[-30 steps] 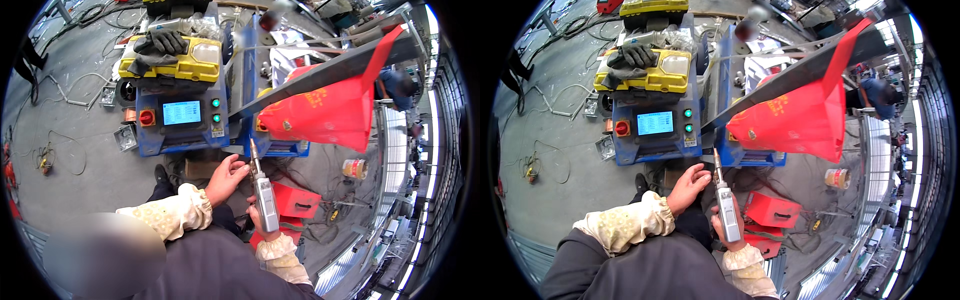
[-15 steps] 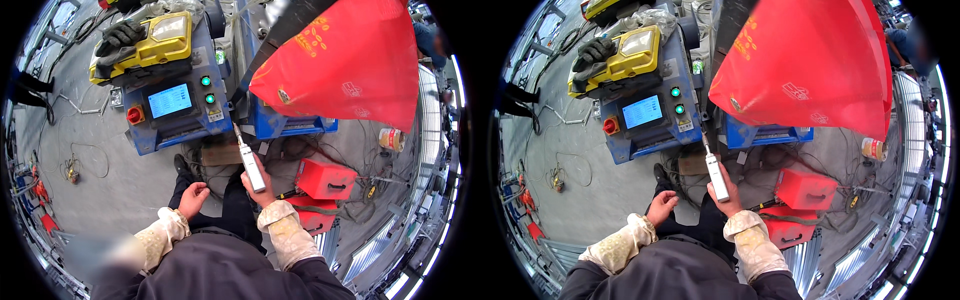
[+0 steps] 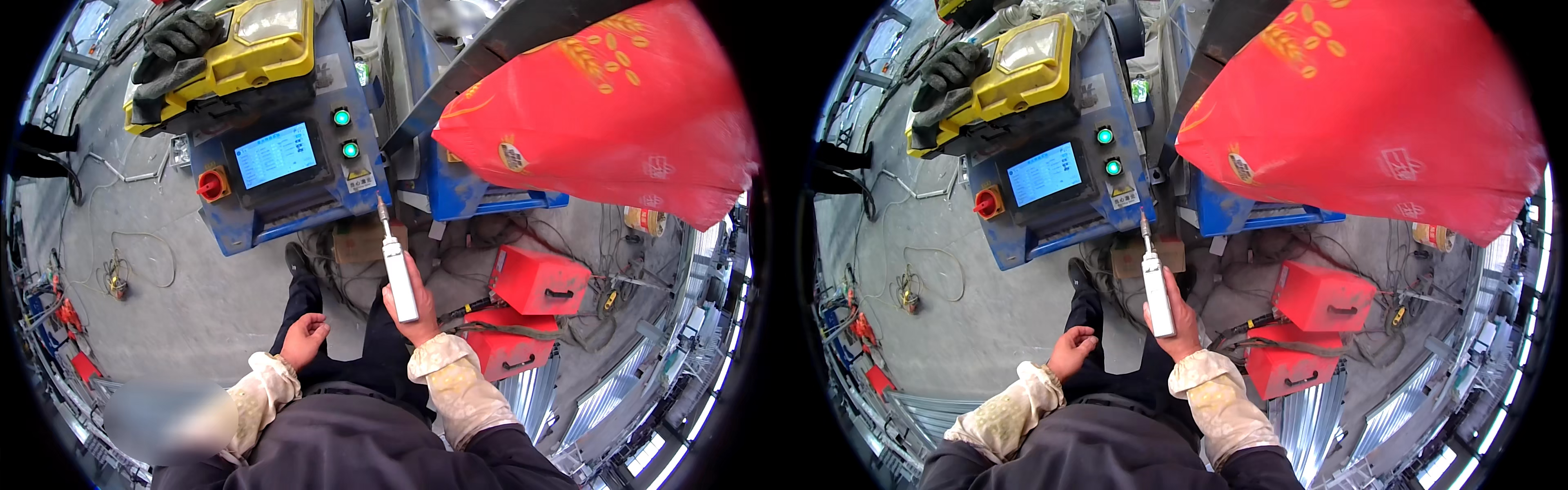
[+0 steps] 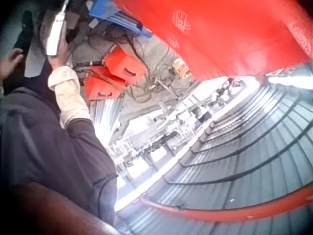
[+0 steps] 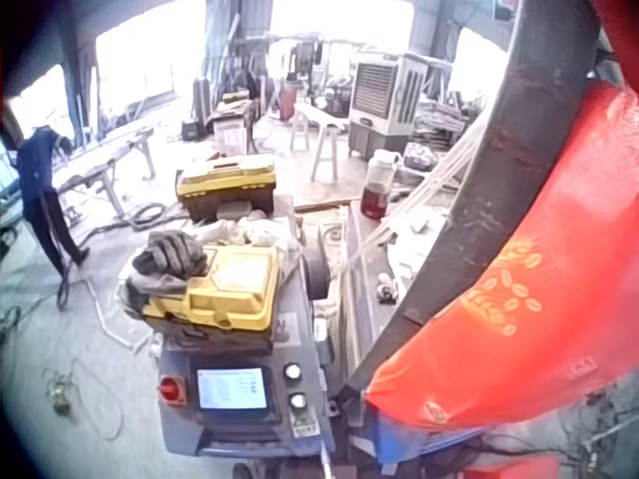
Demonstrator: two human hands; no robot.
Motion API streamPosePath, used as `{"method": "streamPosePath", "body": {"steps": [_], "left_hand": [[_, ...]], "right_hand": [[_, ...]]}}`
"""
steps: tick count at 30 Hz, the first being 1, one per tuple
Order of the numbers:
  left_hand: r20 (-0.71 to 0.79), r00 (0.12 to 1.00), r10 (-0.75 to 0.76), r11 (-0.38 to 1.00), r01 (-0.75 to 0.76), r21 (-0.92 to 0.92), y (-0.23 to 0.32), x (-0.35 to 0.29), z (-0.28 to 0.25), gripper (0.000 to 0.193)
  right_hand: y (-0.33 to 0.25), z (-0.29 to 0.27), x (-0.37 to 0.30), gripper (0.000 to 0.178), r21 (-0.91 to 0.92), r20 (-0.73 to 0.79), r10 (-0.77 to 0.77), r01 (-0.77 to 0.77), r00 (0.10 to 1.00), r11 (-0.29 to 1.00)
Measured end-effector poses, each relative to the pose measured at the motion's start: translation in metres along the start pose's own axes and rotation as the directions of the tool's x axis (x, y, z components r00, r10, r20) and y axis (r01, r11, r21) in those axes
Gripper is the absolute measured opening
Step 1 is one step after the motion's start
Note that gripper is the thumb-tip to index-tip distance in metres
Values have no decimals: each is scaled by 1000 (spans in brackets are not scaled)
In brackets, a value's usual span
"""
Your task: The person operates a welding machine's touchscreen to set parameters, then uses a handheld welding torch to weld seams on stacked metal frames. The person adjusts the torch tip and performs short welds on the metal pieces.
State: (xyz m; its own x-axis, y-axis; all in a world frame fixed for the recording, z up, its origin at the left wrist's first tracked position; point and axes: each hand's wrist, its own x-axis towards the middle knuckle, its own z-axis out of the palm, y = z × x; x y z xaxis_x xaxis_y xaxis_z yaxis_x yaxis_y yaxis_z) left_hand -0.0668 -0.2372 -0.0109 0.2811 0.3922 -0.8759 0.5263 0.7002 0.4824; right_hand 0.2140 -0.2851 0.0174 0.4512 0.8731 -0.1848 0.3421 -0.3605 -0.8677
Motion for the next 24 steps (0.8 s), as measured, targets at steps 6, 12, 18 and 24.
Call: {"method": "streamPosePath", "body": {"steps": [6, 12, 18, 24], "left_hand": [[-12, 1000, -27, 999, 27, 19, -21, 4, -11, 36], [32, 999, -26, 996, 23, 87, 3, 6, -19, 34], [255, 967, 15, 967, -79, 244, 31, 21, -31, 34], [616, 682, -395, 579, -336, 743, 75, 15, -5, 39]], "right_hand": [[3, 18, -3, 80, -30, -41, -9, 7, 999, 1000], [-8, 5, -9, 86, 147, -3, 124, -123, 992, 981], [-38, -58, -68, 76, 753, -13, 232, -143, 973, 643], [-79, -153, -181, 34, 888, -439, 320, 350, 840, 300]]}}
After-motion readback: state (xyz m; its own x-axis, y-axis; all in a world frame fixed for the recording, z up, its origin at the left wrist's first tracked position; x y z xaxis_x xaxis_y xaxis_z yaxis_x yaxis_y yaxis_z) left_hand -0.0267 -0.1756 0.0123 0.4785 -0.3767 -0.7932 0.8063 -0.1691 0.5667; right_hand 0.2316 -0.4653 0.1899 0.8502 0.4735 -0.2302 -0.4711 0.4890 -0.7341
